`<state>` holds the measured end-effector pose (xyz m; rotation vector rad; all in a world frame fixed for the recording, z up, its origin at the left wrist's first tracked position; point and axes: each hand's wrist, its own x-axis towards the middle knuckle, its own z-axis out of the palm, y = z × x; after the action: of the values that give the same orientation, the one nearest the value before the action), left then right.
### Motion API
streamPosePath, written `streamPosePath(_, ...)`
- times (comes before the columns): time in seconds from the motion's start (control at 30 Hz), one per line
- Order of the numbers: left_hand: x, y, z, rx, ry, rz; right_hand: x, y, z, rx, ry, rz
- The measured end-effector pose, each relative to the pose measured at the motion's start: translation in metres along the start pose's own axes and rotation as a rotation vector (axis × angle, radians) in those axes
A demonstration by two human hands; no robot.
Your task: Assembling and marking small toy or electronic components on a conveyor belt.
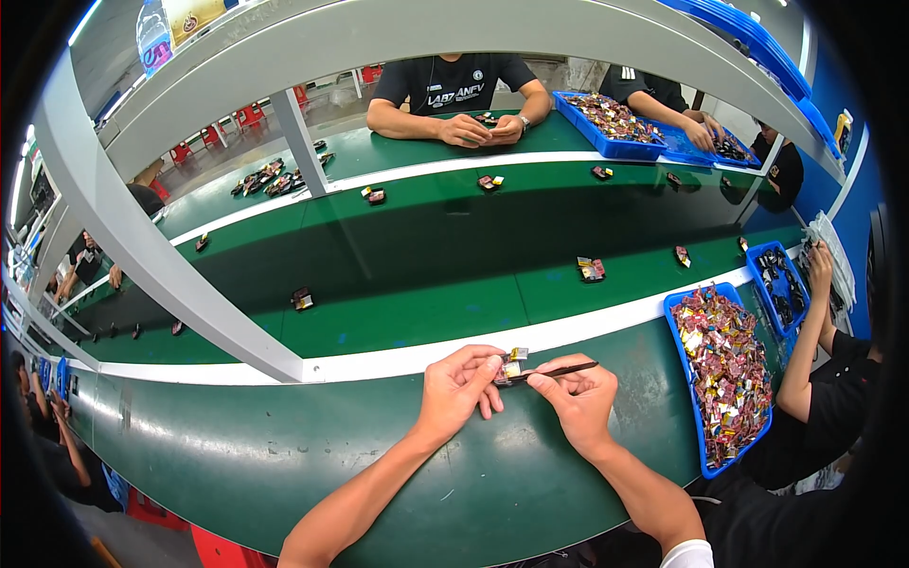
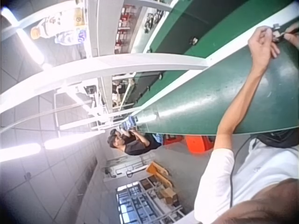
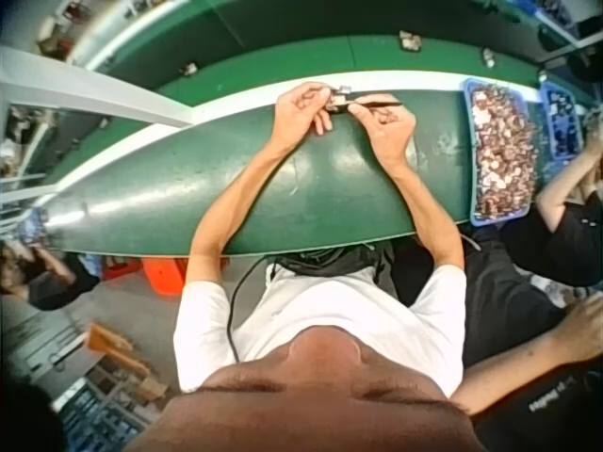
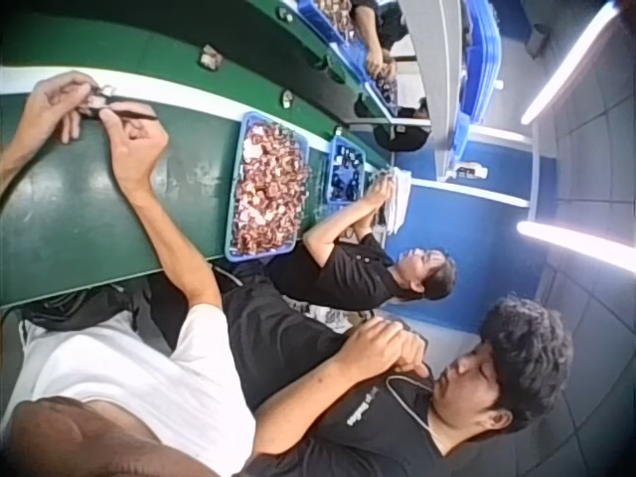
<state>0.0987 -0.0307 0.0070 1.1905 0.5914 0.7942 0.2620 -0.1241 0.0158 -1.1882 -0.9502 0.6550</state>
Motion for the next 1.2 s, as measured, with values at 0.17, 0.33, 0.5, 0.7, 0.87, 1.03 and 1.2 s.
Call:
streamPosePath(0.17, 0.000, -0.001, 0.000, -0.026, -0.003, 0.005, -0.001, 0.002, -0.001, -0.015, -0.007, 0.004)
streamPosePath(0.33, 0.000, -0.001, 0.000, -0.049, -0.014, 0.014, -0.001, 0.001, -0.002, -0.027, -0.008, -0.007)
streamPosePath(0.5, 0.000, 0.000, 0.003, -0.046, -0.009, 0.015, -0.001, -0.001, -0.003, -0.049, -0.010, -0.011)
streamPosePath(0.7, -0.001, 0.001, 0.005, -0.031, -0.009, 0.018, 0.000, 0.001, -0.006, -0.064, -0.023, -0.014)
streamPosePath(0.87, -0.002, 0.001, 0.006, 0.016, -0.002, 0.011, 0.002, -0.006, -0.009, -0.115, -0.077, -0.013)
streamPosePath(1.03, -0.002, -0.001, 0.006, 0.016, 0.028, 0.004, 0.001, -0.006, -0.009, -0.143, -0.064, -0.037)
streamPosePath(1.2, -0.001, -0.001, 0.008, 0.013, 0.051, 0.003, -0.001, -0.009, -0.007, -0.218, -0.046, -0.115)
